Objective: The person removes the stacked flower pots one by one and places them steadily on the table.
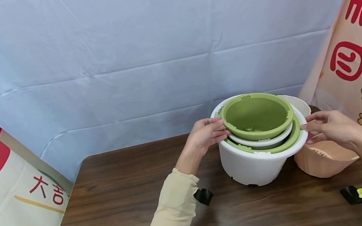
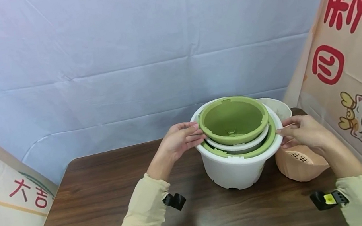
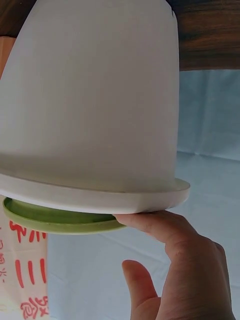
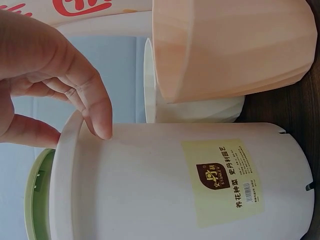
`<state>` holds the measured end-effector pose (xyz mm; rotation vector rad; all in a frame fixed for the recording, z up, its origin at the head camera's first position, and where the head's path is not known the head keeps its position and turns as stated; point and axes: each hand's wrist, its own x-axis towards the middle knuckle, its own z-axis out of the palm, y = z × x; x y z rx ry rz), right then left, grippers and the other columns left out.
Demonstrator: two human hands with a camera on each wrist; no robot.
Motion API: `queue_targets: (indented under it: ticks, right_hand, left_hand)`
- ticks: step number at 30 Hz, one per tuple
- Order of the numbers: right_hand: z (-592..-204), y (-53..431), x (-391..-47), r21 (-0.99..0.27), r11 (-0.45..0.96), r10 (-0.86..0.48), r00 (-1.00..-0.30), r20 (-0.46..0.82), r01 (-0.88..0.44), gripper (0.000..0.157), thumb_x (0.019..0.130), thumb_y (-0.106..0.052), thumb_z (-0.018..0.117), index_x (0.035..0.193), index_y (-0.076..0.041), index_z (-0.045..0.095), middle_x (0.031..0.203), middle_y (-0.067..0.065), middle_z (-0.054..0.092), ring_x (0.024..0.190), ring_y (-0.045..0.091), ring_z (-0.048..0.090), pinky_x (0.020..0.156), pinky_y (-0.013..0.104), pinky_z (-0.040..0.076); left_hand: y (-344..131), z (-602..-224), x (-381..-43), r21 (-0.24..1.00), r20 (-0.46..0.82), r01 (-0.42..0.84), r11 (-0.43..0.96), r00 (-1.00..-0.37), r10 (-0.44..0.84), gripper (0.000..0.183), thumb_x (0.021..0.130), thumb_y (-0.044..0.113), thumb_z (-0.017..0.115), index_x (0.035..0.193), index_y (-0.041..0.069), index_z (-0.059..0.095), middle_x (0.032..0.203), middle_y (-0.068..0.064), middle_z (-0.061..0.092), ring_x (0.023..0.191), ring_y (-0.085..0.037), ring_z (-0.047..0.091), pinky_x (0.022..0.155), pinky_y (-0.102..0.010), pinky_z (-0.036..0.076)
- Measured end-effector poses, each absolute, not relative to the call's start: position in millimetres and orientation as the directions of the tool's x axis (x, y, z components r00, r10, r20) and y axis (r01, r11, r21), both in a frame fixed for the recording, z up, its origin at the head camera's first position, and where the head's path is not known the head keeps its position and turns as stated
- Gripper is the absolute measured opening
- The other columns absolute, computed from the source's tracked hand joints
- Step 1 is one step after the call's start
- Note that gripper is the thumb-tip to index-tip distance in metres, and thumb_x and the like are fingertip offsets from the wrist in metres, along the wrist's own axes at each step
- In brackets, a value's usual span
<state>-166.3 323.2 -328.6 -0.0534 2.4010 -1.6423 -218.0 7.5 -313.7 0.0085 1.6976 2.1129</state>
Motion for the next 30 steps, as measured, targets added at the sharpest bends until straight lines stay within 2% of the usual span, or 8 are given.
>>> queue_targets:
  ticks: [8, 15, 22, 30]
  right_hand:
    - [-327.8, 323.2, -166.1, -0.922, 0.373, -0.159, -0.972, -0.172, 0.102, 0.047, 0.095, -0.006, 0.046, 0.121, 0.023, 0.021, 0.085, 0.008, 0.059, 0.071, 0.018, 0.064, 0.069, 0.034, 0.054]
    - [-327.4, 323.2, -165.6, -0.921, 0.376, -0.16, -0.971, -0.176, 0.105, 0.047, 0.095, -0.006, 0.047, 0.121, 0.023, 0.022, 0.086, 0.008, 0.059, 0.071, 0.017, 0.064, 0.068, 0.033, 0.054]
    - [-326.1, 322.3, -164.8, -0.917, 0.385, -0.157, -0.971, -0.179, 0.107, 0.047, 0.095, -0.007, 0.047, 0.121, 0.024, 0.023, 0.084, 0.007, 0.06, 0.07, 0.016, 0.064, 0.068, 0.033, 0.054]
    - [-326.6, 322.7, -165.1, -0.919, 0.381, -0.161, -0.971, -0.177, 0.104, 0.047, 0.095, -0.006, 0.047, 0.121, 0.024, 0.023, 0.085, 0.008, 0.06, 0.071, 0.016, 0.064, 0.068, 0.033, 0.054]
  left_hand:
    - [9.5, -312.9, -221.3, 0.935, -0.277, -0.334, -0.121, -0.898, 0.341, 0.023, 0.091, -0.001, 0.052, 0.111, -0.011, 0.054, 0.09, -0.015, 0.061, 0.094, -0.031, 0.062, 0.081, -0.031, 0.051]
    - [12.0, -310.0, -220.6, 0.938, -0.288, -0.335, -0.087, -0.895, 0.341, 0.021, 0.091, -0.001, 0.053, 0.109, -0.011, 0.053, 0.085, -0.013, 0.06, 0.076, -0.021, 0.063, 0.078, -0.028, 0.052]
    - [12.6, -305.7, -218.2, 0.937, -0.291, -0.339, -0.088, -0.894, 0.34, 0.023, 0.091, 0.002, 0.054, 0.109, -0.013, 0.052, 0.084, -0.014, 0.06, 0.082, -0.025, 0.063, 0.08, -0.03, 0.051]
    - [14.6, -307.2, -218.7, 0.939, -0.295, -0.337, -0.074, -0.894, 0.337, 0.023, 0.09, 0.001, 0.055, 0.107, -0.014, 0.053, 0.082, -0.013, 0.06, 0.081, -0.024, 0.063, 0.079, -0.029, 0.051]
